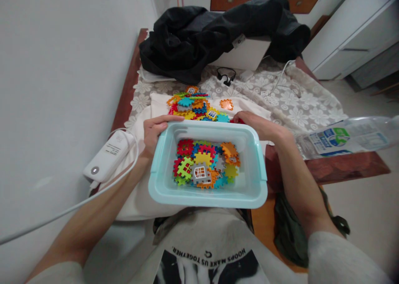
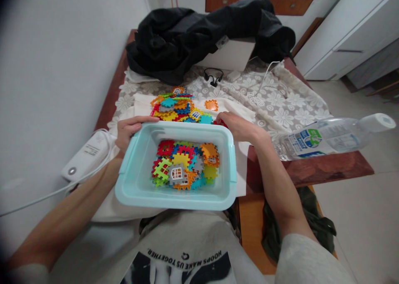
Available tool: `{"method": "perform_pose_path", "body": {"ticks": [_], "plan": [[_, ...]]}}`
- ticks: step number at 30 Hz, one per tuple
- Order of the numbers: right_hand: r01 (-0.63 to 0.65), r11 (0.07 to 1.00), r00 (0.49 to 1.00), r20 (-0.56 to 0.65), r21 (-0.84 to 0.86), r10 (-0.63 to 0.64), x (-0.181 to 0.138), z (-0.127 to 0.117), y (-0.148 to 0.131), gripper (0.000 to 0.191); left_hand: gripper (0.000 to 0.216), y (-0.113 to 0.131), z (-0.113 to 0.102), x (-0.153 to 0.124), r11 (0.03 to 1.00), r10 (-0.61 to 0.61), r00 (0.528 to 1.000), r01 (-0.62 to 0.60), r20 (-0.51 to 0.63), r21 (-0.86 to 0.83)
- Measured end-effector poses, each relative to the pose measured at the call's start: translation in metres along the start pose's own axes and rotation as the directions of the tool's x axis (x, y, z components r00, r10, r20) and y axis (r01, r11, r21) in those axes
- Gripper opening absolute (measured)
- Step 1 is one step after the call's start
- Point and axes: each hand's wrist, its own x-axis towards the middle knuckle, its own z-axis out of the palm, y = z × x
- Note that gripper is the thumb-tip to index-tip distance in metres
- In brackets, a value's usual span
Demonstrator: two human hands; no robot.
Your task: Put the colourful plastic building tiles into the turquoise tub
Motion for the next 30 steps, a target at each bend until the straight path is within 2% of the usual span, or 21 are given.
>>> {"method": "perform_pose_path", "body": {"ticks": [5,10,14,17,21,24,27,30], "plan": [[0.006,1.000,1.000,-0.009,0.011,-0.006,0.000,-0.003,-0.003,0.031,0.038,0.001,0.001,0.000,0.999,0.019,1.000,-0.018,-0.012,0.028],[-0.030,0.993,0.999,0.040,0.115,0.026,0.001,-0.010,0.004,0.031,0.039,0.001,0.001,0.000,0.999,-0.014,1.000,0.015,-0.019,0.045],[-0.007,0.959,1.000,0.019,0.285,0.001,0.003,-0.014,0.017,0.035,0.036,0.000,0.001,-0.001,1.000,-0.008,1.000,0.008,-0.016,0.017],[0.048,0.870,0.999,-0.009,0.491,-0.050,0.002,-0.016,0.020,0.051,0.037,0.000,0.001,-0.002,1.000,0.000,1.000,0.000,-0.004,0.000],[0.152,0.711,0.988,-0.126,0.687,-0.089,-0.006,-0.015,0.011,0.077,0.037,-0.001,0.001,-0.002,1.000,0.002,1.000,-0.002,-0.015,-0.007],[0.175,0.700,0.973,-0.231,0.692,-0.015,-0.011,-0.013,-0.002,0.085,0.037,-0.001,0.001,-0.002,1.000,0.004,1.000,-0.004,-0.009,0.007],[0.239,0.721,0.943,-0.332,0.650,-0.014,-0.014,-0.012,-0.019,0.082,0.037,0.000,0.001,-0.003,1.000,-0.002,1.000,0.002,-0.002,0.005],[0.393,0.689,0.906,-0.384,0.609,-0.178,-0.015,-0.011,-0.035,0.069,0.038,-0.001,0.000,-0.004,1.000,-0.009,1.000,0.008,0.014,0.017]]}}
